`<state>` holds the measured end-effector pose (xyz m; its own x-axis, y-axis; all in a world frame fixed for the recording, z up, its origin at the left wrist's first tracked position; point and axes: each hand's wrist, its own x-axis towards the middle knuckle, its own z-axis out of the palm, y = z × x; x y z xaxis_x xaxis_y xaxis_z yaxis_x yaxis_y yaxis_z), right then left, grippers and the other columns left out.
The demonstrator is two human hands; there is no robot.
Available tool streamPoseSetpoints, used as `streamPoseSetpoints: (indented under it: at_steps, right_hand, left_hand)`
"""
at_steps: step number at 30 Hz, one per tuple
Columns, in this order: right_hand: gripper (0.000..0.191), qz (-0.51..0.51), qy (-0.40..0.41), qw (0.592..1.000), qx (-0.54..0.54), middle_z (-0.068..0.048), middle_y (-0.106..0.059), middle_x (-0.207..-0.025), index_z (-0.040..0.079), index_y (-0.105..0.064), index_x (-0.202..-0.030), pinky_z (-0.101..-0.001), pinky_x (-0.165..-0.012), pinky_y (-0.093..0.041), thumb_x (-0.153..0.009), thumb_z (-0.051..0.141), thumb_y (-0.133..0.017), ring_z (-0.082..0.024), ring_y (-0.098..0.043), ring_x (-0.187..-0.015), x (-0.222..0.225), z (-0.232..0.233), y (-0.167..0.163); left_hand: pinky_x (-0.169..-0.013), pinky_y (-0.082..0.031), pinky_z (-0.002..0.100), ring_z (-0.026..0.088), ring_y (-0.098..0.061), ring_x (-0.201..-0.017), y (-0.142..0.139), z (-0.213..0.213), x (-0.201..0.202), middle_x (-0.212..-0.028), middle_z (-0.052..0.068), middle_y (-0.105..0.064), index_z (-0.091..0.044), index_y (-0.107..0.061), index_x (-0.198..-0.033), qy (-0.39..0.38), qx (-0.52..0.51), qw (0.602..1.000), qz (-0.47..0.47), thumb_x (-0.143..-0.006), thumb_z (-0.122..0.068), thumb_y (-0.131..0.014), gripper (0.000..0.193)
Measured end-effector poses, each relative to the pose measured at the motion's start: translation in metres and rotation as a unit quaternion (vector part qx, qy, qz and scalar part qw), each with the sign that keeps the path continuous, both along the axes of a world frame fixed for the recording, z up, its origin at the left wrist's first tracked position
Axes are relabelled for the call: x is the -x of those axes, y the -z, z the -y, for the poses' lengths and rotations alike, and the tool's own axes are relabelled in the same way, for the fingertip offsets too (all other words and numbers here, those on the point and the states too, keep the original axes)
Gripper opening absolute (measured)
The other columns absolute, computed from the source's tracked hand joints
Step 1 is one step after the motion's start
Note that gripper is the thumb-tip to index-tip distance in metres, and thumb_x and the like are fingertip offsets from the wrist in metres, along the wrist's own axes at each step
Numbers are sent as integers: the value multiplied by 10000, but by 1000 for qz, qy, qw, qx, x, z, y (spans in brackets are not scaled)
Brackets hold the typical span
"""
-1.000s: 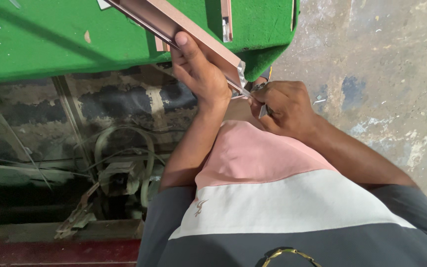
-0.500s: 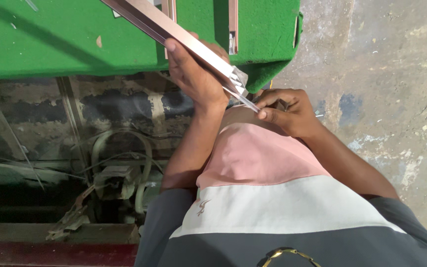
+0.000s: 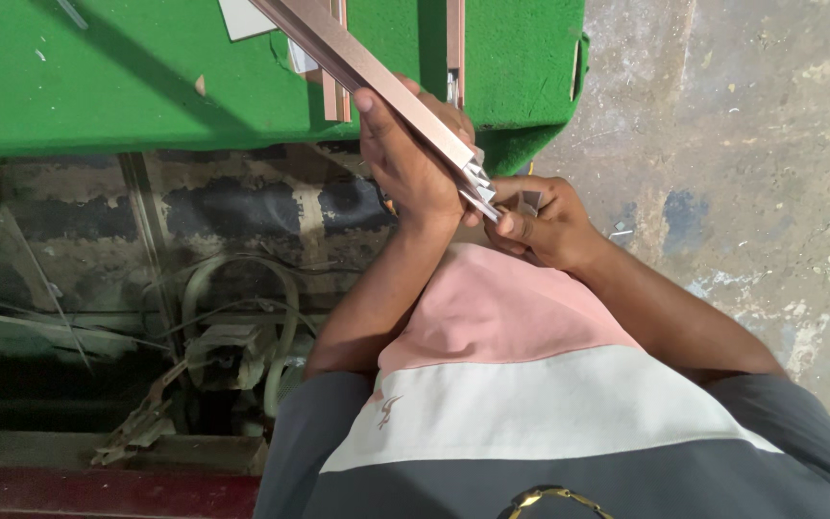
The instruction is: The person assembles metal frame components on a green workbench. They insert a long plastic strip into a metal profile, then use a utility knife to trim the strip flush with the profile's end. The person repeats this process for several metal profiles.
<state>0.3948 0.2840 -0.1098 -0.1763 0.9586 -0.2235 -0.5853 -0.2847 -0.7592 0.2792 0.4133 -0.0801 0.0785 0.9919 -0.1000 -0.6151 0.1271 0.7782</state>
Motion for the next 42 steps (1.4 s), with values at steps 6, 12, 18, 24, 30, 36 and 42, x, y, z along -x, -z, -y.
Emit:
streamPoseSetpoints:
  at_steps: [6, 12, 18, 24, 30, 36, 42]
  right_hand:
    - [364, -10, 75, 997, 2, -120, -679, -949, -61, -643, -1169, -265, -535, -406, -995, 240, -754, -97, -524, -639, 10, 5, 13]
    - [339, -23, 61, 998, -9, -127, -691, -956, -70, -669, -1139, -245, -528, -389, -977, 214, -754, -88, -527, -658, 5, 4, 15]
    - [285, 32, 88, 996, 14, -128, -697, -901, -66, -683, -1088, -251, -551, -401, -993, 193, -754, -93, -539, -653, 8, 2, 18]
    - [226, 39, 105, 993, 21, -130, -699, -872, -41, -687, -1027, -258, -522, -418, -978, 172, -744, -98, -533, -602, 3, 1, 18]
    - [238, -1, 131, 991, 27, -134, -705, -908, -41, -693, -1007, -275, -596, -459, -985, 184, -767, -122, -593, -711, 3, -3, 17]
    - [385, 63, 132, 987, -71, -69, -690, -1028, -5, -686, -1108, -268, -764, -503, -854, 212, -878, -110, -618, -873, 3, -14, 16]
    - [315, 217, 171, 959, -66, -63, -729, -1012, -10, -705, -1111, -279, -822, -572, -911, 199, -831, -127, -686, -914, 0, -9, 18]
  left_hand:
    - [-454, -418, 335, 205, -477, -434, 4, 9, -7, -540, 102, -503, -39, -476, -1065, 1, -18, 1000, -14, -1117, -559, -354, 537]
    - [-439, -404, 332, 203, -469, -429, 9, 7, -6, -551, 85, -493, -29, -487, -1089, 7, -22, 999, 22, -1128, -529, -383, 512]
    - [-444, -419, 320, 194, -487, -420, 12, 8, -9, -541, 96, -525, -33, -489, -1075, 5, -37, 999, -6, -1119, -559, -376, 539]
    - [-436, -460, 332, 199, -554, -472, 10, 10, -10, -598, 92, -547, -14, -499, -1092, -1, -12, 1000, 2, -1088, -566, -451, 554]
    - [-560, -517, 342, 213, -617, -559, 15, -9, 0, -650, 118, -604, 14, -534, -1098, -9, -77, 997, -15, -1044, -586, -601, 606]
    - [-569, -515, 294, 154, -636, -599, 24, -7, 1, -698, 61, -631, -4, -544, -1141, -9, -102, 992, -76, -985, -643, -643, 665]
    - [-586, -524, 294, 163, -636, -609, 12, 8, -3, -711, 76, -638, 13, -523, -1214, 19, -133, 987, -93, -935, -660, -691, 747]
